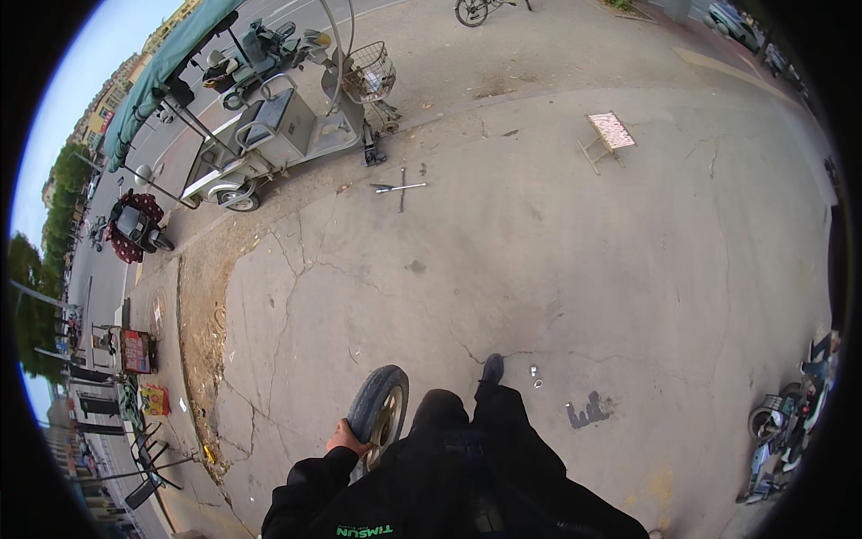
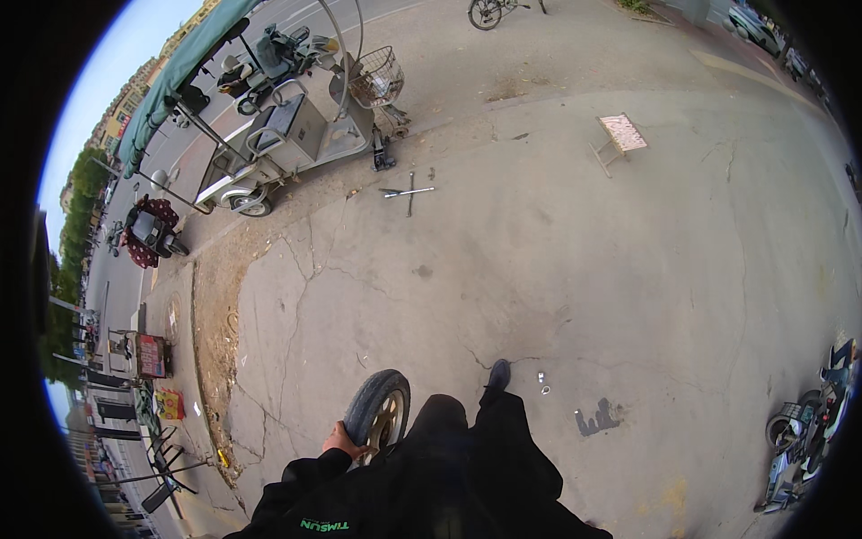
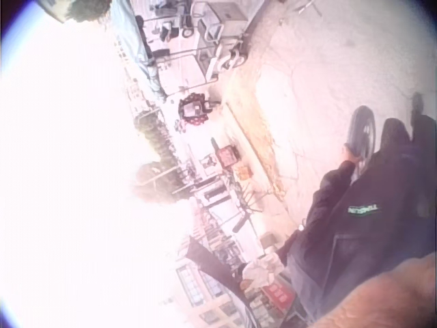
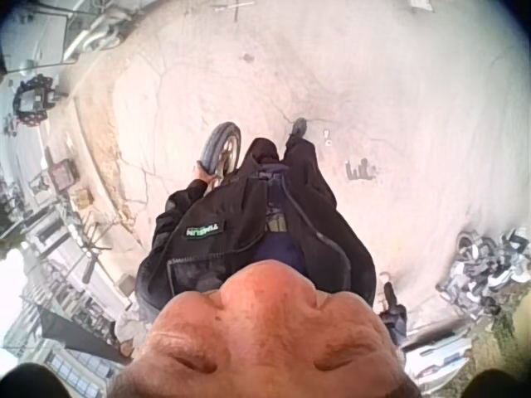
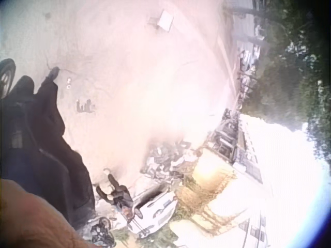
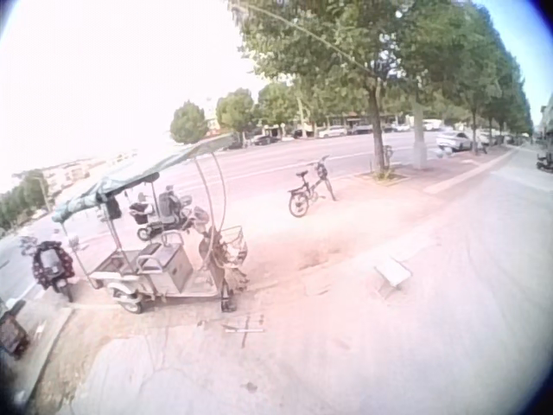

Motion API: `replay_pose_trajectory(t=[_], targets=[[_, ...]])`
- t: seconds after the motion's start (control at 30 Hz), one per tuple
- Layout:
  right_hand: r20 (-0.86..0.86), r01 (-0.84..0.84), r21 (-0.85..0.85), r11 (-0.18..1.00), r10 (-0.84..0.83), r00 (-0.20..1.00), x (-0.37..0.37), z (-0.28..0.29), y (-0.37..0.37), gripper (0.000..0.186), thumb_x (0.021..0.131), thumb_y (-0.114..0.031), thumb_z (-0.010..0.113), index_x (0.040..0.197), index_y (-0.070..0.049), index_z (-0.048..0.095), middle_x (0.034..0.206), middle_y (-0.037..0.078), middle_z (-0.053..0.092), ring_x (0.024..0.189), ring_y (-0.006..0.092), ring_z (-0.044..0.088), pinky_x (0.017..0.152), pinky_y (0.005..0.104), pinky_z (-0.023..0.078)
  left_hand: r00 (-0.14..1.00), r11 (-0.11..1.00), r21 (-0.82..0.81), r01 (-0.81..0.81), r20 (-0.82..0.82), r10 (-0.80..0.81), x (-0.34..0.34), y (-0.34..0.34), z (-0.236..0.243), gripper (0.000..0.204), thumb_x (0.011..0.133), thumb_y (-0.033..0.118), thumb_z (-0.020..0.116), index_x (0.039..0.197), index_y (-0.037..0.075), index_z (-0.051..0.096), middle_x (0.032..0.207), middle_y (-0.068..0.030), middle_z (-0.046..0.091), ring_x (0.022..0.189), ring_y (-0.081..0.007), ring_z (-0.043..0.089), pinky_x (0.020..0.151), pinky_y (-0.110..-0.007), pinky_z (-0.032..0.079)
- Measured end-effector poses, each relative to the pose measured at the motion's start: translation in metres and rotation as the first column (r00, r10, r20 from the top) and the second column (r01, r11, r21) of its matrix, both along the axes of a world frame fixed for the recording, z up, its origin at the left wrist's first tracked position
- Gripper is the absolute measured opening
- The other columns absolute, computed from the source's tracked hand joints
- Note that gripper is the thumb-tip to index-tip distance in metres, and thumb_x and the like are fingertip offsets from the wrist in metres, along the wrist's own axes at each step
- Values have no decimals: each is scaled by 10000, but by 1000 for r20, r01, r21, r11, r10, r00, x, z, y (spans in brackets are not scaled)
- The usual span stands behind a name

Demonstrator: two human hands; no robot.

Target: The person uses a hammer and metal rod to tap and remove a bearing from a small wheel hub, then installs the wheel onto a three-wheeled vehicle. The person repeatedly strikes the hub, removes the bearing, and finally mounts the wheel to the vehicle axle.

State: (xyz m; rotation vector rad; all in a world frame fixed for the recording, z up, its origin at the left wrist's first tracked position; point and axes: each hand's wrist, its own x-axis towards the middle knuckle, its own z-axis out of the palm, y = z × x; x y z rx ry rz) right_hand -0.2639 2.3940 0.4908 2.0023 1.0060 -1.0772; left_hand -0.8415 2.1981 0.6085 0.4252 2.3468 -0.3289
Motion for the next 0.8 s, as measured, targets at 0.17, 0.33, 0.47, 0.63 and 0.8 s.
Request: replay_pose_trajectory(t=[0.17,0.33,0.47,0.63,0.8], targets=[[71,-146,-46,988,149,986,-43,-26,153,564,831,-509,732,1053,9,733,934,207,736,932,331,720,821,450,564,994,993,-74,-87,62,92,-19,87,-14,1039,588,555,918,1326,15,424,1245,-232,654,1155,-377,667,955,-460,547],[59,-72,236,969,59,996,-81,-89,331,478,921,-427,701,854,44,663,616,128,634,531,299,650,508,439,517,976,981,-79,-178,111,186,-47,202,-53,1056,573,542,939,1340,18,437,1294,-215,638,1175,-376,654,975,-457,539],[2,43,292,955,-45,999,-107,-104,476,571,864,-523,714,939,42,748,903,241,743,911,411,732,817,506,577,969,981,-95,-168,167,182,-84,313,-77,1021,594,510,927,1329,14,421,1254,-252,649,1161,-402,656,977,-477,538],[40,-203,256,945,199,979,-140,-73,642,509,898,-443,759,851,54,659,638,102,631,504,244,630,485,395,508,980,988,21,-156,129,152,-122,446,-76,1005,605,410,939,1338,14,377,1259,-269,623,1122,-427,661,945,-491,548],[83,-394,83,915,388,918,-205,-81,796,512,876,-459,768,898,48,699,733,149,694,587,270,676,541,420,537,968,967,98,-236,116,224,-156,574,-75,1054,631,425,927,1396,64,299,1298,-241,594,1137,-416,658,935,-485,557]])
